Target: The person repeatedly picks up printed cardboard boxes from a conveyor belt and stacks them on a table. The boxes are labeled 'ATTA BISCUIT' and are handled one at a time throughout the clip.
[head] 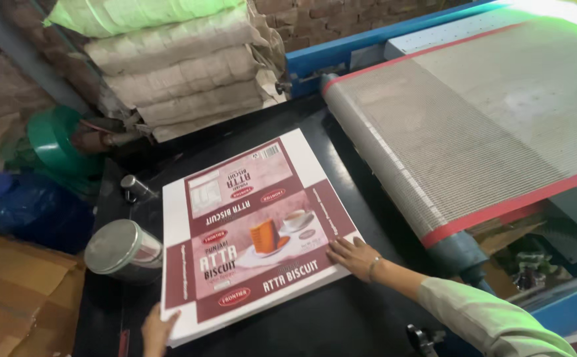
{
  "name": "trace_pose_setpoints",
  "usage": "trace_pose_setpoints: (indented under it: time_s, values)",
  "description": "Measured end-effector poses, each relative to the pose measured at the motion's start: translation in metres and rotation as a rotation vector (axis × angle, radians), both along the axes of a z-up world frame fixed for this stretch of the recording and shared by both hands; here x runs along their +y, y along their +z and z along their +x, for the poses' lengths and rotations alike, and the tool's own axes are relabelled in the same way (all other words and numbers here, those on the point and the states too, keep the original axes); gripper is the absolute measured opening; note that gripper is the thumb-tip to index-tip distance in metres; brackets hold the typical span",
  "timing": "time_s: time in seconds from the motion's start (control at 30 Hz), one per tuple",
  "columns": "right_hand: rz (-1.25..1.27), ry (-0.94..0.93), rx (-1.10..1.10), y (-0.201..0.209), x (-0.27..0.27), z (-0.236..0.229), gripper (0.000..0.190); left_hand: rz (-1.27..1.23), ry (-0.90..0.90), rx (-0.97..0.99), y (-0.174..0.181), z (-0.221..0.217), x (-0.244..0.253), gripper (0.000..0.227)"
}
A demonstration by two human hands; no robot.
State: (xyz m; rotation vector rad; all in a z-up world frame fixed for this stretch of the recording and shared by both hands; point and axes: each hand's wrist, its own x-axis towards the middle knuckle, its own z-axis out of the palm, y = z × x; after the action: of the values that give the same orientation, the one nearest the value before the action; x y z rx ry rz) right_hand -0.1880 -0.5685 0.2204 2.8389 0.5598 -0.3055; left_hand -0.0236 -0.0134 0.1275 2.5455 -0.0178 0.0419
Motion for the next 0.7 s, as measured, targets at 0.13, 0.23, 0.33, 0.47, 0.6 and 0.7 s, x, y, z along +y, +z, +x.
trace_pose_setpoints:
  time_s: [0.13, 0.23, 0.33, 0.47, 0.6, 0.7]
  values:
    - [0.097, -0.133, 0.191, 0.012, -0.003, 0.002, 0.094, 0.03, 0.08, 0.053, -0.02, -0.004, -0.006, 0.074]
    - [-0.014, -0.37, 0.269, 0.022, -0.01, 0.008, 0.1, 0.15, 0.048, 0.103, -0.012, -0.007, -0.004, 0.096]
    - [0.119, -0.563, 0.258, 0.027, -0.025, 0.016, 0.119, 0.448, -0.07, 0.312, 0.0, -0.012, -0.004, 0.122]
    - [0.228, -0.576, 0.345, 0.015, -0.029, 0.016, 0.132, 0.618, -0.169, 0.399, 0.002, -0.023, -0.009, 0.158]
    - [0.188, -0.541, 0.374, 0.006, -0.024, 0.012, 0.133, 0.565, -0.124, 0.377, -0.007, -0.026, -0.024, 0.14]
    - [0.173, -0.515, 0.381, 0.009, -0.025, 0.011, 0.134, 0.597, -0.119, 0.399, -0.01, -0.023, -0.026, 0.136]
